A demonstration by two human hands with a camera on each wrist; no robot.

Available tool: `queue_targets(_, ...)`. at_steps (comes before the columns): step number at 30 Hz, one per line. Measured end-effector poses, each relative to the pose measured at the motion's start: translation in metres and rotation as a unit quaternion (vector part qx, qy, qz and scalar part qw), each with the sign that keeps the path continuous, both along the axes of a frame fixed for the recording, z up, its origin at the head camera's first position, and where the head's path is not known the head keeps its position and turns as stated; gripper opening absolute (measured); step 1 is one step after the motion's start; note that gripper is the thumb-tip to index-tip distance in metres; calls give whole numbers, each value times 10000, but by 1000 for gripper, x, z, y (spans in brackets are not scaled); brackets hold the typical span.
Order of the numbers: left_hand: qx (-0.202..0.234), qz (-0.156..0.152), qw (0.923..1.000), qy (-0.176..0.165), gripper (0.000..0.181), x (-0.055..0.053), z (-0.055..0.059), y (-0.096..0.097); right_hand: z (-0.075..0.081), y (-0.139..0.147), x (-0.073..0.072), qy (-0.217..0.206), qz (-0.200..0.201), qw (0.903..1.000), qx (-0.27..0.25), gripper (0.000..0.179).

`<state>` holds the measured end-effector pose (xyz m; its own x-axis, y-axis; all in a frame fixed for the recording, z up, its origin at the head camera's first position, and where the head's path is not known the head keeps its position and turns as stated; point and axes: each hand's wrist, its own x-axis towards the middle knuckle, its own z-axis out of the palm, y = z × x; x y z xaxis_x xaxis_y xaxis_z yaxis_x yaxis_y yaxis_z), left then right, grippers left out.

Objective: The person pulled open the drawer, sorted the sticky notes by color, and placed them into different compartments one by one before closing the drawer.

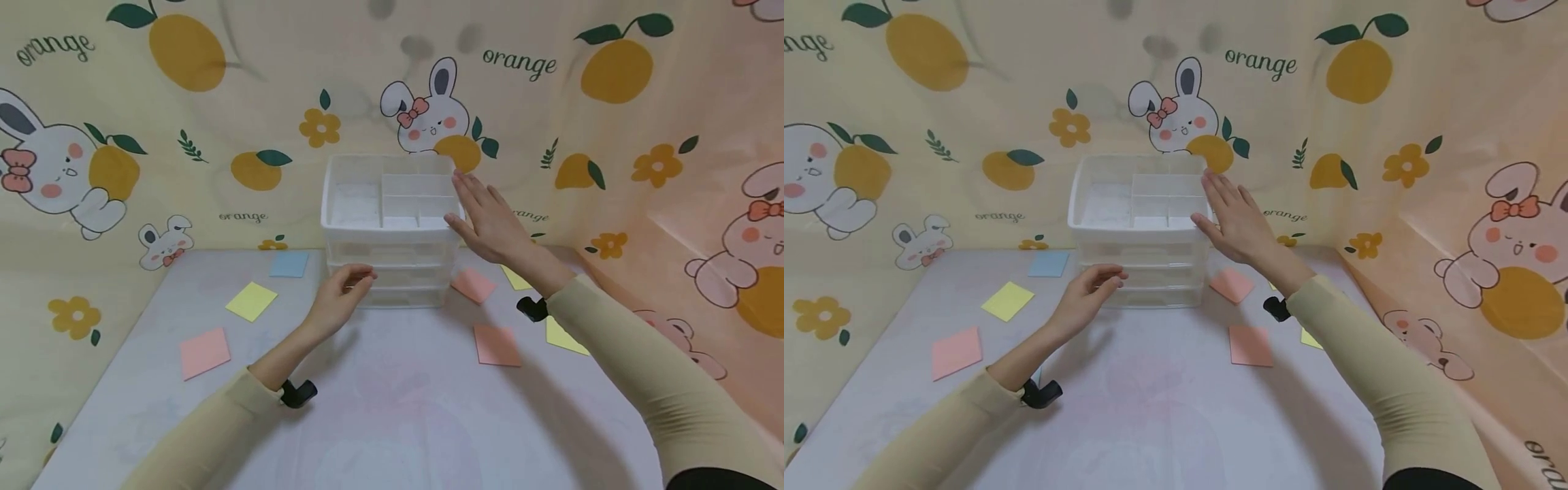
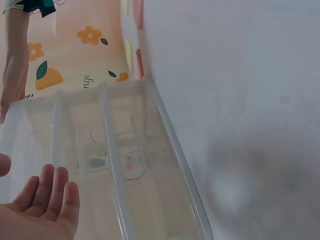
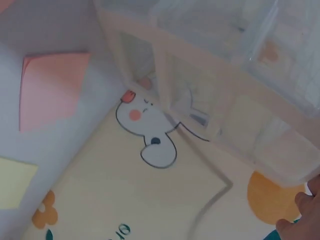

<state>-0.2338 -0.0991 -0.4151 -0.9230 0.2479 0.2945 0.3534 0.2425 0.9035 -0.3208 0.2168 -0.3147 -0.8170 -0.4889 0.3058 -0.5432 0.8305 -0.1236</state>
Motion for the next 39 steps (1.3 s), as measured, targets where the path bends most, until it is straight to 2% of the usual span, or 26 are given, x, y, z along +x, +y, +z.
queue_targets(4,479,-70,9980,-399,35,-5,0,10,0,0,1,122,-9,9998,170,80)
queue_targets(7,882,-50,9935,-712,36,-8,1,18,0,-1,2,119,-31,9997,224,80)
queue_targets(9,1176,-27,9885,-946,36,-11,1,23,0,-2,2,117,-47,9996,242,80)
queue_targets(12,1722,29,9758,-1346,37,-14,2,29,0,-4,0,161,18,9996,214,80)
queue_targets(16,2508,41,9504,-1840,37,-17,4,34,1,-6,-1,212,118,9996,143,80)
queue_targets(22,3501,33,9024,-2513,37,-18,9,43,0,-4,2,177,5,9997,183,80)
queue_targets(24,3796,56,8862,-2656,37,-19,9,47,0,-3,4,159,-40,9997,194,80)
queue_targets(29,4302,189,8565,-2845,33,-20,9,53,-1,-3,6,107,-91,9998,166,79)
queue_targets(32,4422,292,8495,-2864,30,-21,9,56,-1,-3,6,118,-90,9998,140,80)
queue_targets(39,4437,341,8524,-2746,27,-21,8,58,0,-5,6,127,-62,9999,84,78)
